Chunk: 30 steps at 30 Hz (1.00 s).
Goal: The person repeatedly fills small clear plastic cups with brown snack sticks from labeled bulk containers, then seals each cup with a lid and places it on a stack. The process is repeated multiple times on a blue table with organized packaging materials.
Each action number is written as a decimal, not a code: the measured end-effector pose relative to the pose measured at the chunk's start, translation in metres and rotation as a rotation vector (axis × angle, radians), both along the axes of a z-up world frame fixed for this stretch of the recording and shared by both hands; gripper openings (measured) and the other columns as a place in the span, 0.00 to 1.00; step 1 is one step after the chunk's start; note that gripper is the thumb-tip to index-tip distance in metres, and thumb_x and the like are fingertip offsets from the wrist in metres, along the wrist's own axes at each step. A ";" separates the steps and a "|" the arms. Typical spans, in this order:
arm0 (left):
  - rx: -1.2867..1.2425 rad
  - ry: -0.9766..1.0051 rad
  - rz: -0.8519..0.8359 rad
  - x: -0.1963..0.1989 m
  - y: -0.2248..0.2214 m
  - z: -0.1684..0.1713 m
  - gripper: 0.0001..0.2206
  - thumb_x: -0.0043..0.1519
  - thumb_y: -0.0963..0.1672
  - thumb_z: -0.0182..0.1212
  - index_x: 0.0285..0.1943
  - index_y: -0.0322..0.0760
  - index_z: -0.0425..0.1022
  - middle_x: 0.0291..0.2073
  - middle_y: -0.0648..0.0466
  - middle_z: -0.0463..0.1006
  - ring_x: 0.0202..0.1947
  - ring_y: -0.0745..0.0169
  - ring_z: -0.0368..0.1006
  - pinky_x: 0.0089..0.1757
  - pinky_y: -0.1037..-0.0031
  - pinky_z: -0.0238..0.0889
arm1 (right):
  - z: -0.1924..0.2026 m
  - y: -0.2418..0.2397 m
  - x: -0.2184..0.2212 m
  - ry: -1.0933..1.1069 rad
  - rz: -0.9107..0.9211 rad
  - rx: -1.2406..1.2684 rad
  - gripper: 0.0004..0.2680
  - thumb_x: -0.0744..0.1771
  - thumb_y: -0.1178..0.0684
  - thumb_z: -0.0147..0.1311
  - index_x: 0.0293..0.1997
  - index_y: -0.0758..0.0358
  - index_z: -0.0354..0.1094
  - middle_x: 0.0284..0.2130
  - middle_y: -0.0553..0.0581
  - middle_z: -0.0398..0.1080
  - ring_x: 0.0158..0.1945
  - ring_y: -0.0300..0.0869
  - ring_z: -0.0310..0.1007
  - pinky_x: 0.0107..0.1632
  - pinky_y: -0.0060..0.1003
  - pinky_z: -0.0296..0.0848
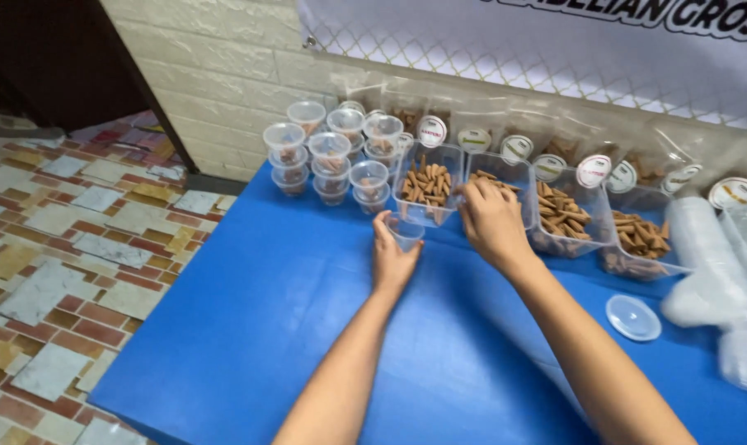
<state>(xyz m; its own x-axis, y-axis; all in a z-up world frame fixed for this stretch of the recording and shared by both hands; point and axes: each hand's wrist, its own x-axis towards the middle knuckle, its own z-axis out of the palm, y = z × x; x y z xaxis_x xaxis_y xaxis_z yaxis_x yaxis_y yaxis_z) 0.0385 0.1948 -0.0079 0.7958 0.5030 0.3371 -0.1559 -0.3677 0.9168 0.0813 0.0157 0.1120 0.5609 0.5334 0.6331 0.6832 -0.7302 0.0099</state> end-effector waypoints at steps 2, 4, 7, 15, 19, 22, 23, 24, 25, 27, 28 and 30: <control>-0.009 0.003 -0.006 -0.003 -0.001 0.010 0.39 0.46 0.40 0.77 0.66 0.41 0.55 0.55 0.38 0.74 0.55 0.32 0.73 0.53 0.52 0.70 | -0.002 0.021 0.038 0.048 -0.024 -0.074 0.06 0.68 0.54 0.53 0.49 0.53 0.68 0.42 0.54 0.72 0.50 0.50 0.76 0.53 0.51 0.70; -0.016 0.004 -0.014 -0.003 -0.001 0.017 0.39 0.46 0.40 0.76 0.66 0.40 0.56 0.56 0.36 0.73 0.56 0.30 0.72 0.54 0.51 0.69 | -0.006 0.040 0.072 0.094 -0.052 -0.147 0.04 0.68 0.53 0.52 0.46 0.53 0.68 0.41 0.54 0.73 0.47 0.50 0.78 0.50 0.50 0.73; -0.029 0.052 -0.018 -0.004 -0.004 0.019 0.39 0.46 0.41 0.77 0.66 0.43 0.56 0.57 0.39 0.73 0.57 0.34 0.72 0.54 0.53 0.69 | -0.027 0.061 0.117 0.192 -0.145 -0.258 0.05 0.67 0.57 0.54 0.44 0.56 0.74 0.39 0.57 0.75 0.43 0.52 0.80 0.46 0.49 0.75; -0.046 0.124 -0.052 -0.008 -0.007 0.036 0.38 0.47 0.42 0.75 0.66 0.47 0.55 0.57 0.42 0.74 0.58 0.38 0.73 0.55 0.54 0.69 | -0.073 0.088 0.174 0.323 -0.360 -0.431 0.12 0.69 0.46 0.51 0.54 0.61 0.72 0.50 0.67 0.75 0.54 0.58 0.76 0.69 0.74 0.28; -0.043 0.155 -0.066 -0.010 -0.008 0.034 0.38 0.48 0.44 0.75 0.66 0.48 0.55 0.56 0.43 0.75 0.58 0.39 0.73 0.54 0.54 0.69 | -0.054 0.101 0.155 0.340 -0.372 -0.447 0.17 0.70 0.38 0.47 0.55 0.61 0.71 0.52 0.69 0.74 0.52 0.58 0.78 0.71 0.71 0.21; -0.042 0.171 -0.077 -0.008 -0.008 0.034 0.37 0.48 0.44 0.75 0.66 0.50 0.55 0.56 0.43 0.76 0.58 0.38 0.73 0.55 0.53 0.68 | -0.062 0.102 0.173 0.381 -0.386 -0.423 0.18 0.69 0.39 0.51 0.55 0.63 0.71 0.52 0.71 0.73 0.50 0.60 0.78 0.71 0.70 0.21; -0.038 0.179 -0.069 -0.009 -0.008 0.035 0.37 0.48 0.44 0.75 0.66 0.50 0.55 0.55 0.42 0.76 0.57 0.38 0.73 0.54 0.53 0.69 | -0.063 0.103 0.177 0.389 -0.388 -0.412 0.17 0.69 0.40 0.50 0.55 0.63 0.70 0.50 0.70 0.74 0.50 0.61 0.78 0.70 0.70 0.25; -0.034 0.187 -0.061 -0.010 -0.008 0.035 0.38 0.48 0.45 0.75 0.66 0.50 0.55 0.54 0.42 0.76 0.57 0.38 0.73 0.54 0.53 0.69 | -0.065 0.103 0.181 0.398 -0.390 -0.400 0.16 0.69 0.41 0.49 0.54 0.63 0.70 0.48 0.70 0.75 0.49 0.61 0.79 0.70 0.69 0.29; -0.035 0.189 -0.062 -0.010 -0.008 0.034 0.38 0.48 0.45 0.75 0.66 0.50 0.55 0.54 0.42 0.76 0.57 0.38 0.73 0.54 0.53 0.69 | -0.062 0.104 0.177 0.400 -0.391 -0.401 0.16 0.69 0.41 0.49 0.54 0.63 0.70 0.48 0.70 0.75 0.49 0.61 0.79 0.70 0.69 0.29; -0.045 0.144 -0.075 -0.009 -0.009 0.032 0.37 0.48 0.44 0.75 0.66 0.49 0.55 0.55 0.40 0.76 0.57 0.35 0.73 0.54 0.51 0.69 | -0.054 0.105 0.169 0.445 -0.366 -0.409 0.17 0.69 0.46 0.53 0.61 0.63 0.67 0.53 0.72 0.72 0.52 0.61 0.78 0.70 0.67 0.34; -0.044 0.145 -0.076 -0.009 -0.009 0.032 0.37 0.48 0.44 0.75 0.66 0.49 0.55 0.55 0.40 0.76 0.57 0.35 0.73 0.54 0.51 0.69 | -0.054 0.104 0.168 0.446 -0.367 -0.408 0.17 0.69 0.46 0.53 0.61 0.63 0.67 0.53 0.72 0.72 0.52 0.61 0.78 0.70 0.67 0.34; -0.033 0.134 -0.073 -0.010 -0.008 0.032 0.37 0.48 0.43 0.75 0.65 0.48 0.55 0.54 0.39 0.77 0.56 0.34 0.73 0.53 0.50 0.69 | -0.055 0.105 0.165 0.503 -0.359 -0.469 0.17 0.69 0.46 0.50 0.62 0.63 0.67 0.49 0.68 0.75 0.53 0.58 0.78 0.69 0.65 0.33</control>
